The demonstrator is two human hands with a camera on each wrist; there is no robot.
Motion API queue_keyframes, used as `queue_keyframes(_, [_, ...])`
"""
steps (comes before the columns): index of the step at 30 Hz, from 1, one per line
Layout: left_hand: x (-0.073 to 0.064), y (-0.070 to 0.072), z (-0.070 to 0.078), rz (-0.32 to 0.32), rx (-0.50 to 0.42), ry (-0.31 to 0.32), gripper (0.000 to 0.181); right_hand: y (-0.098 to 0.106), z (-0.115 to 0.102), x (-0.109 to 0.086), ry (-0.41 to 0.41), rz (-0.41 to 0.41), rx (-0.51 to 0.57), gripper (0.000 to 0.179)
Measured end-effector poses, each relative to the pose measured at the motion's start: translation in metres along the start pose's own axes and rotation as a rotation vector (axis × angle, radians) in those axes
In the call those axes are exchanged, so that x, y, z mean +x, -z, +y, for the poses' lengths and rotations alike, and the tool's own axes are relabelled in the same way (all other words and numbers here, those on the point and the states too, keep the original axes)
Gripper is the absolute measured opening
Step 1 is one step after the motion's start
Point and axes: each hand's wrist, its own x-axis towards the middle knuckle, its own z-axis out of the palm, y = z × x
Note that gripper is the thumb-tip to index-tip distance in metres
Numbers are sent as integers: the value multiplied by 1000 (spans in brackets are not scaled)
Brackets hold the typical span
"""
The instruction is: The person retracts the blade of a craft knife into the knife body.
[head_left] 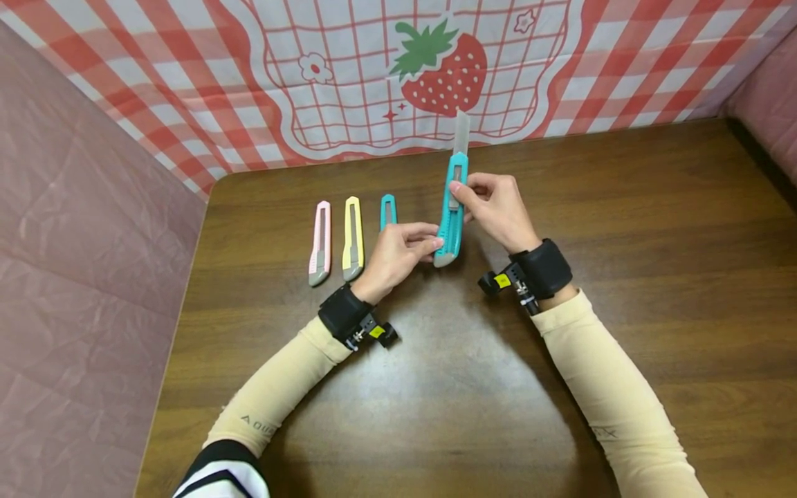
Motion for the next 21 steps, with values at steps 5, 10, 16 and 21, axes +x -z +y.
queue_keyframes(5, [1, 0, -2, 18, -39, -4, 25, 0, 16, 4, 9, -22, 32, 27])
queue_keyframes(10, [2, 0, -3, 20, -54, -11, 24, 0, 18, 4, 17, -31, 24, 30])
queue_keyframes(16, [1, -1, -1, 10, -40, -9, 25, -1, 17, 4, 28, 10, -22, 31])
queue_keyframes(21, [0, -1, -1, 1, -26, 3, 26, -2, 20, 3, 46, 58, -64, 30])
